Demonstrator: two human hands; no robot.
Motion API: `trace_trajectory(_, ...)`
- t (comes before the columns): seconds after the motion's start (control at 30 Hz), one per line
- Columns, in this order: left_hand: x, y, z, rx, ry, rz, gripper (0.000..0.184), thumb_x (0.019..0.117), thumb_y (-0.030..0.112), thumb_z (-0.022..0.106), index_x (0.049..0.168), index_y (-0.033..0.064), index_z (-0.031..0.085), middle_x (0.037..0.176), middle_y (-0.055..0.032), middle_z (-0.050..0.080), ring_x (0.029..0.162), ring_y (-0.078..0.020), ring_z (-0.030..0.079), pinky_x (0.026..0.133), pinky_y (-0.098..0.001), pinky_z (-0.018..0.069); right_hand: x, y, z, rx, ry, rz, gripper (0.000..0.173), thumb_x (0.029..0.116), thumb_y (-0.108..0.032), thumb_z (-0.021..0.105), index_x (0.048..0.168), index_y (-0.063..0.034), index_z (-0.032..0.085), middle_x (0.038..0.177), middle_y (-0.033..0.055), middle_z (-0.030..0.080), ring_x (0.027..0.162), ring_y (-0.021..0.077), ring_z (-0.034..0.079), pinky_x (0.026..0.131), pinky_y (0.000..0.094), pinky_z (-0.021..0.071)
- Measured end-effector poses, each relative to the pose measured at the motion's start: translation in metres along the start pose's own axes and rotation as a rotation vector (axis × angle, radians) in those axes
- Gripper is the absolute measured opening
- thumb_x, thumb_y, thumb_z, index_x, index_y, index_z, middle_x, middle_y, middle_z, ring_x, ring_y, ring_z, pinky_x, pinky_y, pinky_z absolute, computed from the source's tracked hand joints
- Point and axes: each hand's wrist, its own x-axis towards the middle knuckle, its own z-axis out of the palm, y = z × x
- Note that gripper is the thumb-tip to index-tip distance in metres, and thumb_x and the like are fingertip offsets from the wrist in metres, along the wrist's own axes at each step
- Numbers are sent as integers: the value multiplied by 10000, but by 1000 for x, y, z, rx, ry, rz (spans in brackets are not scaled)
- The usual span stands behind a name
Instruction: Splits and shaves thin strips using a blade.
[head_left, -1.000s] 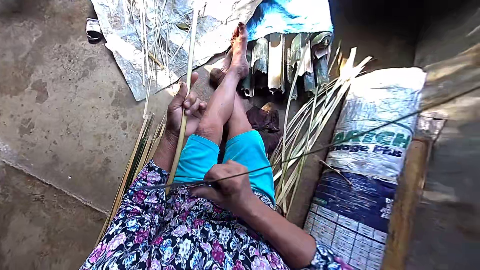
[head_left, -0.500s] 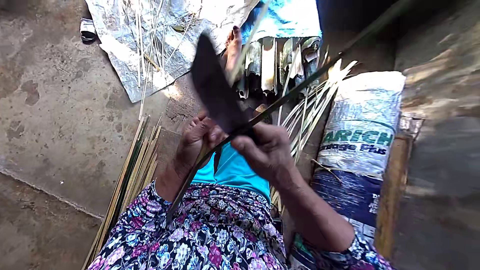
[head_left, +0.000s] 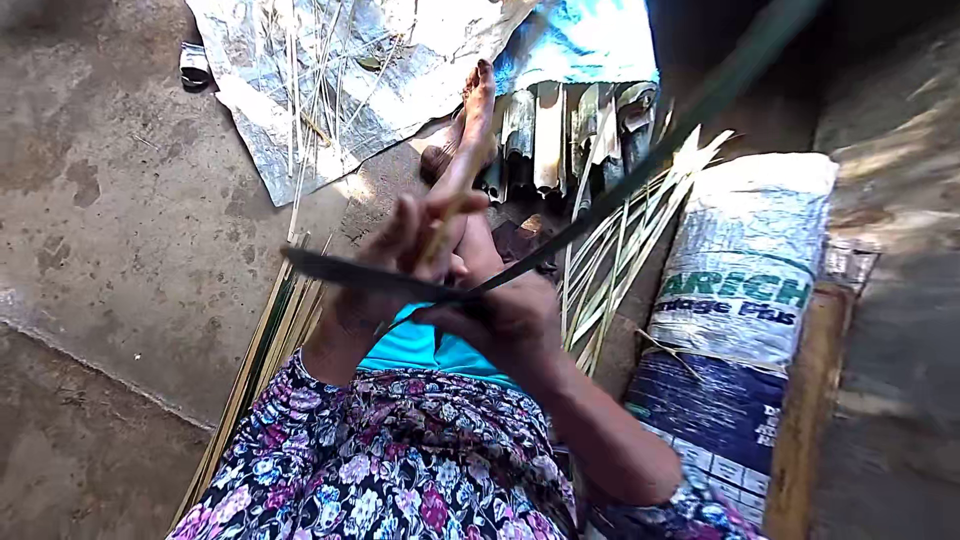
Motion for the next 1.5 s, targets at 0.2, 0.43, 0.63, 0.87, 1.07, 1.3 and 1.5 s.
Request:
trace_trajectory(0.2, -32, -24, 34, -295, 39, 51, 270, 1021, 376, 589, 1152, 169, 704, 703, 105, 622, 566, 50, 550, 537, -108, 466, 7, -27, -47, -54, -223, -73, 340, 939, -445, 703, 881, -111, 734, 646, -63, 635, 591, -5, 523, 632, 220, 405)
trace_trajectory(0.43, -33, -52, -1, -714, 313, 70, 408, 1108, 430, 312, 1176, 164, 615, 554, 91, 495, 463, -15, 509, 557, -171, 511, -60, -5, 5, -26, -332, -4, 745, 957, -756, 408, 633, -103, 559, 500, 26, 463, 439, 166, 445, 453, 348, 341)
trace_trajectory(0.63, -32, -59, -73, -564, 549, 173, 484, 1111, 406, 257, 1081, 165, 676, 512, 92, 520, 450, -58, 523, 607, -256, 554, -112, -12, 34, 7, -425, -23, 590, 982, -598, 539, 633, -123, 565, 514, 32, 513, 454, 184, 513, 463, 355, 376)
trace_trajectory(0.87, -37, -22, -123, -548, 399, 349, 491, 1095, 423, 267, 1091, 162, 682, 508, 76, 524, 454, -72, 527, 616, -274, 550, -65, 8, 4, -88, -345, 353, 470, 1032, -477, 524, 919, -49, 683, 608, 61, 619, 526, 210, 626, 484, 441, 503)
trace_trajectory(1.07, -21, 7, -132, -622, 448, 410, 622, 1092, 480, 161, 1028, 89, 640, 455, 50, 435, 382, -81, 448, 525, -256, 517, 1, 83, -39, -383, -520, 846, 440, 1048, -480, 533, 1022, -59, 659, 772, 182, 639, 726, 388, 640, 653, 646, 464)
trace_trajectory(1.3, -11, 23, -135, -617, 456, 416, 648, 1092, 472, 141, 993, 72, 641, 450, 41, 431, 387, -85, 460, 529, -258, 524, -23, 113, -41, -619, -722, 1012, 469, 1025, -486, 580, 1083, -28, 660, 951, 278, 680, 948, 513, 654, 750, 724, 468)
trace_trajectory(1.5, -24, 28, -136, -58, 631, 153, 528, 1123, 377, 137, 1154, 152, 614, 497, 102, 445, 414, -32, 448, 511, -206, 502, -44, 104, -60, -580, -755, 1120, 776, 1017, -702, 325, 1364, -55, 578, 1147, 324, 667, 1120, 536, 625, 889, 744, 446)
